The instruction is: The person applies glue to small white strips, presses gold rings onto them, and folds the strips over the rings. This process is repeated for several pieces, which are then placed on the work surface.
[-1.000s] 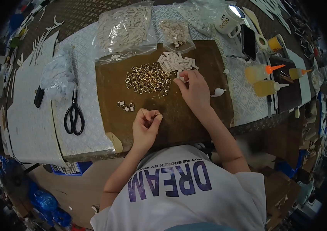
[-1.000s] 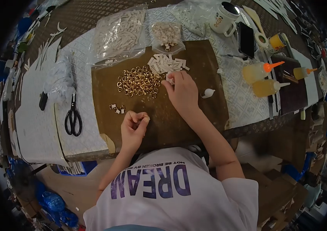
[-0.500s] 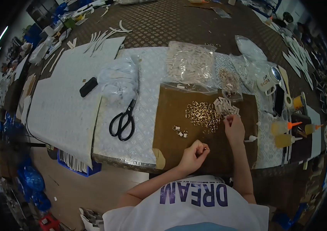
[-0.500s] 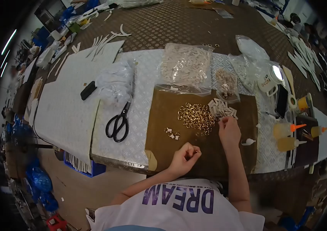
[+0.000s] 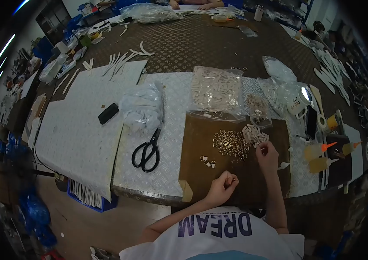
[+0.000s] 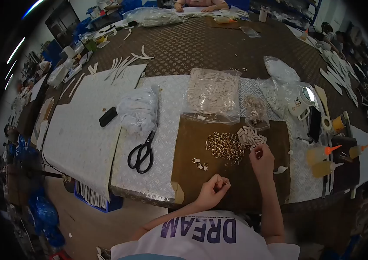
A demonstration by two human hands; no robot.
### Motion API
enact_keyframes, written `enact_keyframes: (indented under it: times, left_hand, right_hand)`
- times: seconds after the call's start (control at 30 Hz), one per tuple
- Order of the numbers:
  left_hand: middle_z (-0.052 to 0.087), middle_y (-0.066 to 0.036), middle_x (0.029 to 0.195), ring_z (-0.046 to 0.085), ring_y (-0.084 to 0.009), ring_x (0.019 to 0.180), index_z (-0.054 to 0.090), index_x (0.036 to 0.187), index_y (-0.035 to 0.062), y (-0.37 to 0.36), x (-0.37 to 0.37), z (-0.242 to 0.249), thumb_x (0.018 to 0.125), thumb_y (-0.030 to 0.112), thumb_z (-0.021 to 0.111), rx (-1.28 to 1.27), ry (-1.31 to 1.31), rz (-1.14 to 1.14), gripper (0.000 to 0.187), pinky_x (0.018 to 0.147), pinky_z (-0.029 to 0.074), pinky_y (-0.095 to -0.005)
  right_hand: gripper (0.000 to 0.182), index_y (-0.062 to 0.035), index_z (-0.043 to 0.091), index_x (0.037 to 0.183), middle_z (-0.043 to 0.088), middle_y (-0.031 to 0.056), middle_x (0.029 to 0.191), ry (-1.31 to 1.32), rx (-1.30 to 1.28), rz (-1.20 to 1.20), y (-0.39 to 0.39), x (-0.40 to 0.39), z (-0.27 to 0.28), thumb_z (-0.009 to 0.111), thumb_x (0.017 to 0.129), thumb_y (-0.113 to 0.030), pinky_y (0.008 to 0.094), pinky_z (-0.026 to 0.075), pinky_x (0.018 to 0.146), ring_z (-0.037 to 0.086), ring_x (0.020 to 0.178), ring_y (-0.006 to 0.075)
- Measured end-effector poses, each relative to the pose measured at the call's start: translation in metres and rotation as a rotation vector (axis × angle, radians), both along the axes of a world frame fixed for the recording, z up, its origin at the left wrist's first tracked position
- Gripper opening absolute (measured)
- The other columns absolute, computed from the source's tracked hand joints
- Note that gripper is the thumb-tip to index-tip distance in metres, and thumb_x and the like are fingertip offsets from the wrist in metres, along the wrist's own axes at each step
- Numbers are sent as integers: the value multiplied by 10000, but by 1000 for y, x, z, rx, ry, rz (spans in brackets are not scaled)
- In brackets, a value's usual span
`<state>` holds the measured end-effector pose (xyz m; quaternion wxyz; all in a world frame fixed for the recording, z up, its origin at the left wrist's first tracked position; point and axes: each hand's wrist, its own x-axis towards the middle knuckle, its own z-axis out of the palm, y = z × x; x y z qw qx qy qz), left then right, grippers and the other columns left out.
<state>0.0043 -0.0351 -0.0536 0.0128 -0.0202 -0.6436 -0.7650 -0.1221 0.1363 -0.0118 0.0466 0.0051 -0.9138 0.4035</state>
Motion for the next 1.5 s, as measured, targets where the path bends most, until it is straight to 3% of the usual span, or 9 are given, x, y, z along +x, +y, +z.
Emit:
enact_keyframes:
  times: [0.17, 0.43, 0.53, 0.63, 0.73, 0.87, 1.17, 1.37, 1.5]
  left_hand:
    - [586, -70, 862, 463, -57, 754, 343, 762, 64, 0, 1, -2, 874, -31, 594, 15, -49, -9, 290, 645, 404, -207]
    - [587, -75, 851, 481, -74, 772, 353, 712, 54, 8, -1, 2, 874, -32, 587, -7, 38, 115, 298, 695, 411, -205]
    - [585, -67, 861, 479, -78, 779, 351, 697, 58, 10, -2, -3, 876, -30, 586, 16, 19, 140, 308, 703, 406, -208]
    - [590, -42, 899, 465, -39, 681, 356, 712, 91, 7, -6, 0, 879, -22, 592, 75, -93, 126, 310, 593, 387, -172]
    - [606, -26, 878, 515, -51, 735, 413, 758, 69, 6, -15, 23, 876, -1, 608, 141, -352, 137, 238, 679, 439, -199]
    - [646, -22, 918, 597, -69, 757, 580, 936, 27, 16, -23, 31, 858, 16, 650, -41, -143, 97, 105, 680, 489, -218]
    - [675, -42, 901, 624, -96, 796, 685, 961, 4, 26, -29, 35, 839, 4, 661, -199, -145, -42, 124, 723, 506, -225]
    - [672, -47, 915, 619, -97, 806, 675, 979, -21, 25, -33, 47, 854, 6, 650, 117, -425, -165, 130, 726, 502, -224]
    - [680, -44, 894, 625, -87, 782, 682, 979, 4, 35, -19, 55, 848, 19, 657, -222, -223, 17, 134, 715, 506, -224]
  right_hand:
    - [115, -7, 555, 873, 603, 31, 731, -93, -405, 78, 4, 33, -6, 649, 842, -66, 228, 471, 595, 588, 647, 73]
    - [70, -16, 599, 958, 611, 26, 815, -291, -705, 169, -4, 73, -2, 595, 891, -35, 207, 485, 627, 593, 697, 68]
    - [90, -10, 618, 978, 608, 34, 852, -317, -725, 262, -1, 79, -5, 575, 901, -29, 207, 481, 643, 587, 725, 72]
    - [108, -3, 632, 991, 607, 41, 875, -288, -700, 327, 3, 80, -7, 572, 907, -34, 206, 480, 658, 589, 748, 77]
    - [122, -1, 638, 1001, 612, 50, 894, -309, -696, 335, 9, 80, -7, 592, 894, -37, 211, 486, 672, 602, 764, 89]
    - [143, -4, 652, 984, 637, 63, 899, -248, -636, 367, 17, 76, -4, 657, 849, -52, 227, 495, 672, 624, 780, 106]
    - [113, -8, 649, 909, 636, 52, 826, -243, -562, 420, 40, 71, -8, 684, 822, -72, 229, 471, 647, 600, 734, 96]
    - [105, -11, 558, 806, 565, 11, 742, -346, -696, 431, 40, 73, -9, 646, 832, -61, 204, 426, 614, 508, 675, 47]
    - [134, -22, 523, 779, 554, -9, 730, -353, -733, 388, 30, 73, -28, 632, 843, -66, 200, 417, 604, 491, 670, 33]
